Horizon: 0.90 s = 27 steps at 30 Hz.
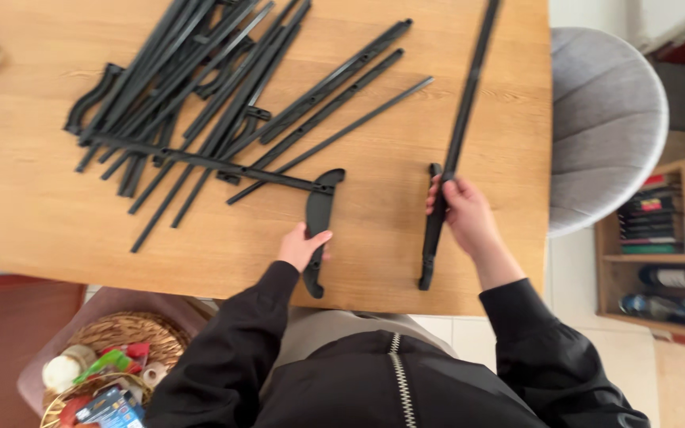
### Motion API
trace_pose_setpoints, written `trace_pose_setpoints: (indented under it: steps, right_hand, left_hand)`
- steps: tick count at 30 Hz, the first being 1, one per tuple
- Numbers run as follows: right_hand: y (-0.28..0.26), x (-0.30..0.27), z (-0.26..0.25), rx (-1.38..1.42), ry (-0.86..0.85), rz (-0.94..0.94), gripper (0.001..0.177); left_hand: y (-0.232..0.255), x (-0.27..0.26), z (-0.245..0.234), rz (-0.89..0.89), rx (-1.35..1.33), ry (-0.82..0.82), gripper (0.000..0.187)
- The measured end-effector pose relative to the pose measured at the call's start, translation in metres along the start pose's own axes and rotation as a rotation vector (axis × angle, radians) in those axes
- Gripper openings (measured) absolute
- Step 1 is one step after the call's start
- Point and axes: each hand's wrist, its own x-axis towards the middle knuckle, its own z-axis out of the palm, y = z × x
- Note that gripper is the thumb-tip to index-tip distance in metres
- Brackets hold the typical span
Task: The person assembles a black metal frame on a wooden table. They pick up rods and curved connectors, insert the rods into the connectors, and build a multi-legged structure. The person handles the parts one at a time and arranges them into a standing frame.
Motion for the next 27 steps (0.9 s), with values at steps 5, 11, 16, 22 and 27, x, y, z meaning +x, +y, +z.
trace_pose_setpoints:
  steps: [5, 11, 16, 22, 27]
  right_hand:
    - [0.081, 0.046, 0.046, -0.075, -0.051, 0.095, 0.023]
    - [0.108, 0.062, 0.077, -0.069, -0.037, 0.205, 0.023]
    - [0.077, 0.050, 0.080, 0.110, 0.026, 0.145, 0.020]
    - [0.011, 0.061, 0.012, 0.259, 0.133, -0.173, 0.022]
    - [-0.012, 0.061, -0.035, -0.153, 0.285, -0.391, 0.021]
  left_hand:
    - [0.050, -0.035, 0.012, -0.024, -0.493, -0.082, 0.035]
    - [0.087, -0.065, 0.015, 0.070, -0.395, -0.063, 0.036]
    - [0.071, -0.052, -0.001, -0.018, -0.337, 0.041, 0.035]
    - [0.045, -0.046, -0.024, -0.079, 0.061, 0.091, 0.039]
    - [0.056, -0.049, -0.022, -0.060, 1.000, 0.098, 0.067]
